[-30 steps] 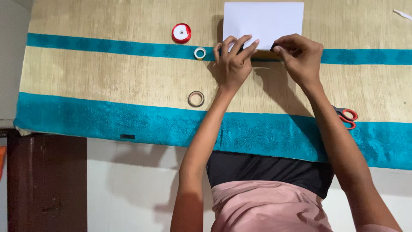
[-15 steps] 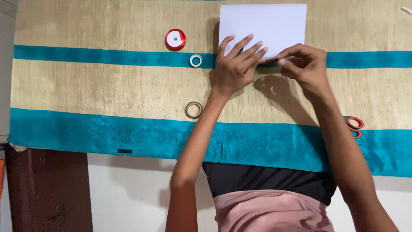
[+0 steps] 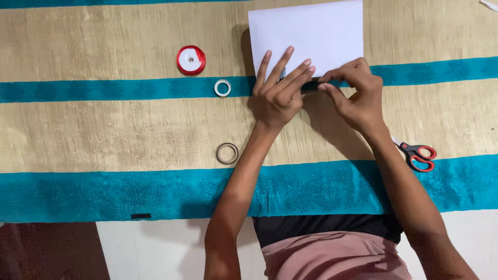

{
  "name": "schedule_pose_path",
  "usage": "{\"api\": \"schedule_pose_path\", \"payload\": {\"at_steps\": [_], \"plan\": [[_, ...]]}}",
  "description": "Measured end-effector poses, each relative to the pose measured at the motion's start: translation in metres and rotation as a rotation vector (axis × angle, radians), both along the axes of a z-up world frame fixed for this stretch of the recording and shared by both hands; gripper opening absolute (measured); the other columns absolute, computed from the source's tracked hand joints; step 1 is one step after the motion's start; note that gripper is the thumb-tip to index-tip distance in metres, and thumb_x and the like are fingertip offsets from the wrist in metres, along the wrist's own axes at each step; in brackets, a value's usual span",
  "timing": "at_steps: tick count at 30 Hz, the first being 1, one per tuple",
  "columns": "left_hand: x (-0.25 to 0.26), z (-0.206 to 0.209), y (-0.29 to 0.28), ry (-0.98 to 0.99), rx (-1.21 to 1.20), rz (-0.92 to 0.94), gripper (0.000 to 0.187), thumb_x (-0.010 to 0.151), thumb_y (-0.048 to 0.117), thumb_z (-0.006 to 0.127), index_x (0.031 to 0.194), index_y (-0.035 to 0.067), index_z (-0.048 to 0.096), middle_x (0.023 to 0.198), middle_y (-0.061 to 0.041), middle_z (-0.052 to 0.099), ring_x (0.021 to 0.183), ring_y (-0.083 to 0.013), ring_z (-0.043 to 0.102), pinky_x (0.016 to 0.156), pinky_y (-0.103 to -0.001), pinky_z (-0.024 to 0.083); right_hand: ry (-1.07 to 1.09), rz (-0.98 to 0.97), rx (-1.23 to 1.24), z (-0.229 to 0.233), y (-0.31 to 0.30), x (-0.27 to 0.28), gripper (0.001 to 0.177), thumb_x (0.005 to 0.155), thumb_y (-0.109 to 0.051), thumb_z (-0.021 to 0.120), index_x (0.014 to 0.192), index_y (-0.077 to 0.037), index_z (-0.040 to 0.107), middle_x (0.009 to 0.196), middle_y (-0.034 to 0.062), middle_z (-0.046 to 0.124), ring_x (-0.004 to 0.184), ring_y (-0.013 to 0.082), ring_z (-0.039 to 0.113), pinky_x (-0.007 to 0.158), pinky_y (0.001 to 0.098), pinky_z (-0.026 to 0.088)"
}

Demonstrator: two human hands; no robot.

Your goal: The person folds a white sheet of paper around a small cardboard box, secures the edges with black tape, and trims excess tape with scissors. They then cut a larger white sheet to size and prepare to wrap the box.

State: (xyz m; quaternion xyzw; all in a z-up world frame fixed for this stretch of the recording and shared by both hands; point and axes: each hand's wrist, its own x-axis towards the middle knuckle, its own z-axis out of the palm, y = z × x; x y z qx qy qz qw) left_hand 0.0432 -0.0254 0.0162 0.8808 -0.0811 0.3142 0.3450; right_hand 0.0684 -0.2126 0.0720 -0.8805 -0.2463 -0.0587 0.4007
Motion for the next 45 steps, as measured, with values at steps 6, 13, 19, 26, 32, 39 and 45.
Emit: {"api": "schedule_pose_path", "payload": {"at_steps": [6, 13, 19, 26, 32, 39, 45], "plan": [[0.000, -0.015, -0.003, -0.006, 0.066, 0.027, 0.039, 0.097, -0.001, 0.065, 0.116, 0.030, 0.078, 0.129, 0.013, 0.072, 0.140, -0.0167, 0.053, 0.130, -0.051, 0.023, -0.278, 0.065, -0.146, -0.003, 0.005, 0.002, 0.021, 0.092, 0.003, 0.088, 0.105, -0.010, 0.077, 0.100, 0.0002, 0.075, 0.092, 0.0225, 0.052, 0.080, 0.0339, 0.046], [-0.002, -0.016, -0.007, -0.045, 0.123, 0.099, 0.042, 0.099, 0.000, 0.060, 0.117, 0.032, 0.078, 0.128, 0.015, 0.072, 0.139, -0.0130, 0.054, 0.129, -0.049, 0.017, -0.313, 0.084, -0.100, -0.011, 0.005, 0.008, 0.021, 0.087, 0.003, 0.088, 0.100, -0.008, 0.076, 0.094, 0.0023, 0.073, 0.091, 0.0216, 0.054, 0.079, 0.0325, 0.046], [-0.003, -0.018, -0.005, -0.012, 0.167, 0.085, 0.044, 0.098, -0.001, 0.058, 0.124, 0.030, 0.076, 0.131, 0.012, 0.072, 0.139, -0.0142, 0.054, 0.126, -0.047, 0.019, -0.342, 0.105, -0.080, -0.024, 0.004, 0.013, 0.023, 0.086, 0.003, 0.089, 0.102, -0.009, 0.077, 0.094, 0.0010, 0.073, 0.089, 0.0207, 0.053, 0.078, 0.0329, 0.044], [-0.004, -0.019, -0.007, -0.014, 0.175, 0.085, 0.044, 0.101, -0.002, 0.057, 0.128, 0.030, 0.074, 0.134, 0.013, 0.070, 0.141, -0.0135, 0.053, 0.122, -0.043, 0.026, -0.481, 0.092, -0.091, -0.039, 0.002, 0.017, 0.024, 0.081, 0.007, 0.086, 0.099, -0.007, 0.078, 0.096, 0.0025, 0.074, 0.091, 0.0217, 0.055, 0.073, 0.0310, 0.046], [-0.005, -0.018, -0.005, -0.039, 0.197, 0.087, 0.049, 0.097, -0.005, 0.055, 0.128, 0.027, 0.075, 0.135, 0.012, 0.070, 0.139, -0.0128, 0.054, 0.115, -0.040, 0.032, -0.579, 0.068, -0.093, -0.043, 0.004, 0.019, 0.022, 0.085, 0.007, 0.085, 0.101, -0.006, 0.078, 0.104, 0.0029, 0.073, 0.096, 0.0233, 0.056, 0.073, 0.0307, 0.050], [-0.002, -0.020, -0.007, -0.054, 0.143, 0.075, 0.049, 0.097, -0.007, 0.056, 0.127, 0.027, 0.075, 0.134, 0.011, 0.070, 0.139, -0.0123, 0.055, 0.113, -0.039, 0.033, -0.546, 0.032, -0.066, -0.038, 0.003, 0.014, 0.024, 0.091, 0.003, 0.091, 0.110, -0.008, 0.081, 0.116, 0.0086, 0.060, 0.095, 0.0207, 0.055, 0.073, 0.0291, 0.048], [-0.002, -0.020, -0.008, -0.057, 0.148, 0.093, 0.049, 0.096, -0.008, 0.057, 0.126, 0.026, 0.075, 0.132, 0.010, 0.071, 0.138, -0.0118, 0.056, 0.111, -0.038, 0.034, -0.615, -0.015, -0.048, -0.038, 0.005, 0.015, 0.051, 0.086, -0.004, 0.094, 0.130, 0.005, 0.071, 0.110, 0.0114, 0.059, 0.096, 0.0240, 0.057, 0.073, 0.0347, 0.050]]}}
